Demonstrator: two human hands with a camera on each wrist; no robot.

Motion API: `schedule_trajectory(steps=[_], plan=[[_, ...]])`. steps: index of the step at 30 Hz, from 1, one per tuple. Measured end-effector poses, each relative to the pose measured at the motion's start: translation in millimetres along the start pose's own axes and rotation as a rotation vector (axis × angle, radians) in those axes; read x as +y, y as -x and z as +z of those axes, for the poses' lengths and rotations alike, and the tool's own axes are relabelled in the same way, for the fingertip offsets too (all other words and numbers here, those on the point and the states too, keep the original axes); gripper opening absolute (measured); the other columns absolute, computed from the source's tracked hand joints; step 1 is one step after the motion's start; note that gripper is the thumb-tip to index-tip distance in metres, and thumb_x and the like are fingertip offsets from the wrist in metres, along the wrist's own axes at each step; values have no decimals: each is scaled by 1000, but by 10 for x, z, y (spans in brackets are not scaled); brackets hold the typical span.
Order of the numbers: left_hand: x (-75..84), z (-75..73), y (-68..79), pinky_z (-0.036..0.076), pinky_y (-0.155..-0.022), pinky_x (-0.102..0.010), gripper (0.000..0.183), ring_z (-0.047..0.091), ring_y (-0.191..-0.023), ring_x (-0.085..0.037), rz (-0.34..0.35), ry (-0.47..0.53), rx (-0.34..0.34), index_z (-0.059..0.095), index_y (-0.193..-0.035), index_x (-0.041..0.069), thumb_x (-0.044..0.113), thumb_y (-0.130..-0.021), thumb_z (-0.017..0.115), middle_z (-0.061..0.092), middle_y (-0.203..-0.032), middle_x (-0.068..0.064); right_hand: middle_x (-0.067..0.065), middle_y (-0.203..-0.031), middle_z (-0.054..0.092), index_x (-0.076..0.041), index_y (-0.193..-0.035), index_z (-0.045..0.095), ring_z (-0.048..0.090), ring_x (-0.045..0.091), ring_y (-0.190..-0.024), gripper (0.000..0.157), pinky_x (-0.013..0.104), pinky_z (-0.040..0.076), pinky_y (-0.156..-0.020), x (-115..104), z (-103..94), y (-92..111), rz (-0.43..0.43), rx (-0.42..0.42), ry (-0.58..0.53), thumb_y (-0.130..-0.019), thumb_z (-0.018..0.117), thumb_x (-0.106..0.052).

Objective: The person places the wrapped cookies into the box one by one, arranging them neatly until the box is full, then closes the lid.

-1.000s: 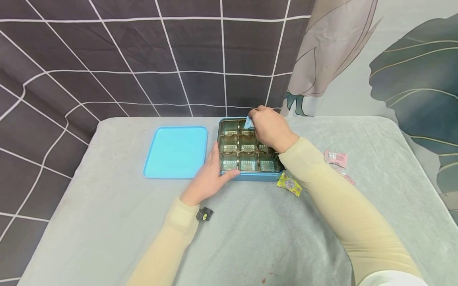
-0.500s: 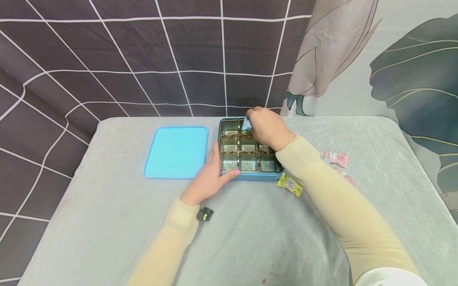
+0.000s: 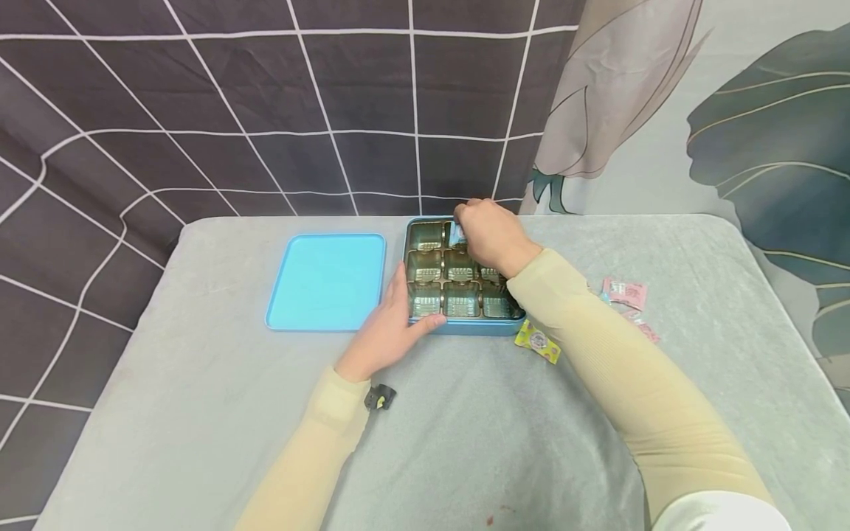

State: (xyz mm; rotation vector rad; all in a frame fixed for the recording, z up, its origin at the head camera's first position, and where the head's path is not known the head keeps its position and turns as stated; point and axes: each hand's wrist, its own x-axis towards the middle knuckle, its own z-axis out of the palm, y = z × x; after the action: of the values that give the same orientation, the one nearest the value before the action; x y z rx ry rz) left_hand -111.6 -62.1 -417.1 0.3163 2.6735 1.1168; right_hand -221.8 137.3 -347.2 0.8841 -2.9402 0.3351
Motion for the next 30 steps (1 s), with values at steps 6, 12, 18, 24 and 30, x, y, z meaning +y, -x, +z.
schedule_trajectory(steps=[6, 12, 18, 24, 30], plan=[[-3, 2, 3, 18, -121, -46, 109, 5, -153, -28, 3, 1, 1, -10, -160, 5, 59, -95, 60, -7, -168, -16, 22, -102, 68, 7, -108, 69, 67, 39, -93, 26, 51, 55, -81, -11, 23, -21, 8, -14, -6, -84, 60, 9], [-3, -2, 2, 19, -121, -45, 109, 5, -153, -27, 5, 6, 2, -10, -160, 4, 57, -96, 60, -7, -168, -16, 22, -102, 69, 7, -107, 69, 67, 41, -96, 23, 51, 54, -85, -20, 48, -47, -9, -13, 21, -86, 59, 8], [-3, -3, -1, 20, -120, -45, 109, 6, -153, -27, 4, 13, -1, -10, -160, 5, 57, -96, 60, -7, -168, -16, 22, -101, 68, 8, -107, 69, 65, 40, -99, 24, 50, 55, -85, -29, 53, -61, -13, -29, 31, -86, 58, 10], [-1, -4, -2, 20, -121, -45, 108, 5, -153, -27, 2, 10, -5, -11, -160, 6, 57, -96, 60, -7, -168, -15, 22, -100, 67, 8, -108, 69, 63, 41, -102, 26, 49, 54, -87, -46, 65, -78, 6, -74, 32, -84, 59, 9], [-1, -1, -10, 21, -120, -45, 108, 6, -153, -26, -2, 10, -11, -11, -160, 7, 57, -96, 60, -7, -168, -14, 22, -104, 66, 8, -114, 68, 63, 41, -102, 30, 50, 55, -85, -70, 108, -83, 28, -114, 36, -85, 63, 5]])
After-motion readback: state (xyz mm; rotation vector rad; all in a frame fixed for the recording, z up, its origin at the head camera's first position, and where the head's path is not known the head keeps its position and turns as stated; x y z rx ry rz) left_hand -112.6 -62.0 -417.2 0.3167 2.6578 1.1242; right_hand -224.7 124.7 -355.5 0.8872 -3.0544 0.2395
